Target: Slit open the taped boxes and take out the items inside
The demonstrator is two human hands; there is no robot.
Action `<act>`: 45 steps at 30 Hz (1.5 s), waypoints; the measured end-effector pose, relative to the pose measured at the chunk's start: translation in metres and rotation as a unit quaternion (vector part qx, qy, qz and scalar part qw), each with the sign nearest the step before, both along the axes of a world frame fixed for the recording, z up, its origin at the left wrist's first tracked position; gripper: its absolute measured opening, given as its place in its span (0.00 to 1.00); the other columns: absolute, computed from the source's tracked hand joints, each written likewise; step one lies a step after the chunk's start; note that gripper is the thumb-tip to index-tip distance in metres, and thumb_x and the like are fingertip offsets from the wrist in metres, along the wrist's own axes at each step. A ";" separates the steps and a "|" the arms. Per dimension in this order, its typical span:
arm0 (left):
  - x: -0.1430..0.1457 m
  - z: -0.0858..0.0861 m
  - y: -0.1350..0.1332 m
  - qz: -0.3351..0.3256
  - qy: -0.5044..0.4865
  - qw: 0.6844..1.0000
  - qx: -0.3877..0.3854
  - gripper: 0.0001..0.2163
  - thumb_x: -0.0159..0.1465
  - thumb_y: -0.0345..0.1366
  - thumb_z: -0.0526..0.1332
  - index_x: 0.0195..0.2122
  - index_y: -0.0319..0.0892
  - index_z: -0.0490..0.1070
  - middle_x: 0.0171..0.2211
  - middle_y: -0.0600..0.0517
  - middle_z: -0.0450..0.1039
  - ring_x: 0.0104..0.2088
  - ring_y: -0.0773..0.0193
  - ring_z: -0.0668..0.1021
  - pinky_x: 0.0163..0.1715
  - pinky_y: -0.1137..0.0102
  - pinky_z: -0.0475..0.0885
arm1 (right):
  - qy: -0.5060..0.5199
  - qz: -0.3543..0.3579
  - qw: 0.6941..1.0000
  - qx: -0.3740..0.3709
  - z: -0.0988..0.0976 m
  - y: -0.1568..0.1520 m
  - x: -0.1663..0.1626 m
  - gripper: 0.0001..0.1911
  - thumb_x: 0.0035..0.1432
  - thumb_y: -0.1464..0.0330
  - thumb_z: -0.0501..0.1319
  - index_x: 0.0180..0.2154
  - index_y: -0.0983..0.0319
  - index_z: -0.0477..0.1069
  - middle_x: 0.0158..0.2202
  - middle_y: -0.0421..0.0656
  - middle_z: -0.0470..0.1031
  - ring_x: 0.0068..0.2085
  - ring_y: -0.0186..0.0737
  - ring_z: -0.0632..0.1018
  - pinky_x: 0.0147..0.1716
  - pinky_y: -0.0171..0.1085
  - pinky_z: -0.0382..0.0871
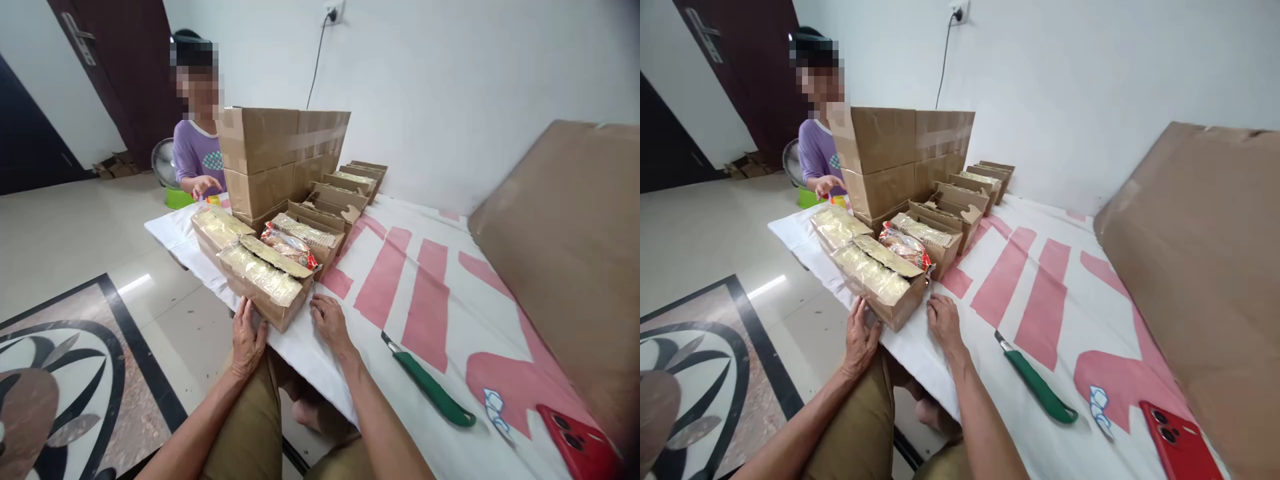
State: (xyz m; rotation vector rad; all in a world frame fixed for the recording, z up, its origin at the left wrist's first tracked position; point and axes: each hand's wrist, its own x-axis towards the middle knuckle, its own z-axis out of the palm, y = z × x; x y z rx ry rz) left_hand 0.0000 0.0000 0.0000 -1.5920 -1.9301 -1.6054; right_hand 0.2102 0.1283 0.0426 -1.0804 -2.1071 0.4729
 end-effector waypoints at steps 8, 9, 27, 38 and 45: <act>-0.002 -0.003 0.000 -0.007 -0.005 1.000 0.001 0.29 0.71 0.39 0.59 0.72 0.42 0.56 0.70 0.34 0.59 0.72 0.45 0.63 0.70 0.47 0.60 | -0.014 -0.011 1.000 -0.020 0.003 0.000 -0.002 0.16 0.60 0.76 0.57 0.40 0.58 0.83 0.52 0.47 0.82 0.54 0.49 0.79 0.57 0.49 0.69; -0.002 -0.003 0.001 -0.005 -0.001 1.000 0.002 0.29 0.71 0.39 0.59 0.72 0.42 0.56 0.70 0.34 0.59 0.72 0.45 0.63 0.70 0.47 0.60 | -0.014 -0.013 1.000 -0.021 0.003 -0.001 -0.002 0.16 0.60 0.76 0.57 0.40 0.59 0.83 0.52 0.48 0.82 0.54 0.49 0.79 0.57 0.50 0.69; -0.001 -0.003 -0.002 0.004 0.028 1.000 -0.002 0.32 0.70 0.38 0.60 0.74 0.43 0.53 0.71 0.35 0.58 0.72 0.45 0.62 0.70 0.48 0.61 | 0.017 -0.014 0.999 -0.029 0.003 -0.006 0.000 0.16 0.61 0.76 0.58 0.40 0.57 0.83 0.51 0.46 0.83 0.53 0.47 0.78 0.56 0.48 0.70; 0.000 -0.001 -0.003 0.009 0.024 1.000 -0.006 0.32 0.70 0.39 0.60 0.74 0.43 0.54 0.71 0.36 0.58 0.72 0.45 0.63 0.70 0.48 0.61 | 0.024 -0.006 0.999 -0.032 0.001 -0.007 0.000 0.15 0.63 0.75 0.58 0.41 0.57 0.83 0.52 0.47 0.82 0.54 0.47 0.78 0.57 0.49 0.69; -0.002 -0.002 -0.003 0.007 0.029 1.000 -0.004 0.32 0.70 0.39 0.60 0.74 0.42 0.54 0.71 0.35 0.59 0.71 0.45 0.63 0.70 0.48 0.60 | 0.022 -0.007 0.999 -0.033 0.002 -0.007 0.000 0.15 0.63 0.74 0.58 0.41 0.57 0.83 0.52 0.46 0.82 0.54 0.48 0.78 0.57 0.49 0.70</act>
